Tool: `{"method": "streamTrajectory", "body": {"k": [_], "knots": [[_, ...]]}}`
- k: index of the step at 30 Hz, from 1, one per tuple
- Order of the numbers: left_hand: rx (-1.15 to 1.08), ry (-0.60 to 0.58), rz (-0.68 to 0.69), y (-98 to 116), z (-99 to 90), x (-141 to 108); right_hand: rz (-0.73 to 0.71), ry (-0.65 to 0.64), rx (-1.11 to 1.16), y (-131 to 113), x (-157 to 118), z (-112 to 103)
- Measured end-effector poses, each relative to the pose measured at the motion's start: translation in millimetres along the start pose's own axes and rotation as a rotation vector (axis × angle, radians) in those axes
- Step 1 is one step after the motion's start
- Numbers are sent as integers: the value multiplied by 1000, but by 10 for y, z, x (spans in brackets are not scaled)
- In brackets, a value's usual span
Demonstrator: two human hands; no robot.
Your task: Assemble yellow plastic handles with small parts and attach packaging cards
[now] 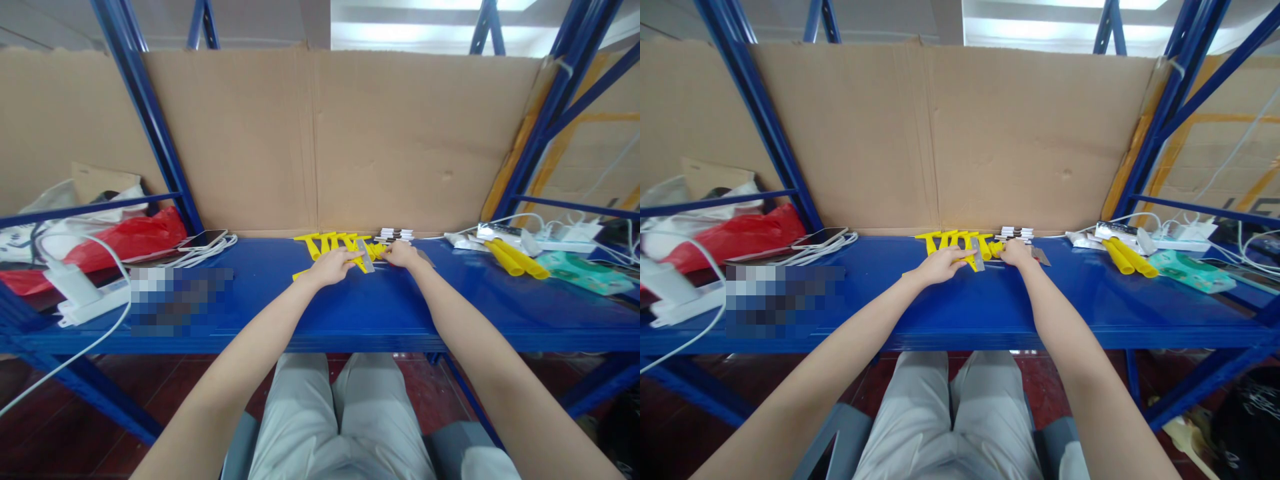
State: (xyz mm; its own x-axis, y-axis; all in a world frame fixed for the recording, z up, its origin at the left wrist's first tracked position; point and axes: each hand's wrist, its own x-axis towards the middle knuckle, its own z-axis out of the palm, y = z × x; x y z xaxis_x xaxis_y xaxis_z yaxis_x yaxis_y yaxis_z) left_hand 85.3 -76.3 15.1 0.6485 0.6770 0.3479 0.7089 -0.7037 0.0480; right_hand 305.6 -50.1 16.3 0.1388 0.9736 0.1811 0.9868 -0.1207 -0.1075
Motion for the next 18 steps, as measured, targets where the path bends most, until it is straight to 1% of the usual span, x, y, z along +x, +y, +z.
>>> {"method": "streamTrajectory", "body": {"k": [8,18], "knots": [[-22,18,9,-15,19,8,-27,-30,-39,-82,-40,5],[-22,-1,1,-3,4,8,-18,-6,-51,-100,-24,28]]}}
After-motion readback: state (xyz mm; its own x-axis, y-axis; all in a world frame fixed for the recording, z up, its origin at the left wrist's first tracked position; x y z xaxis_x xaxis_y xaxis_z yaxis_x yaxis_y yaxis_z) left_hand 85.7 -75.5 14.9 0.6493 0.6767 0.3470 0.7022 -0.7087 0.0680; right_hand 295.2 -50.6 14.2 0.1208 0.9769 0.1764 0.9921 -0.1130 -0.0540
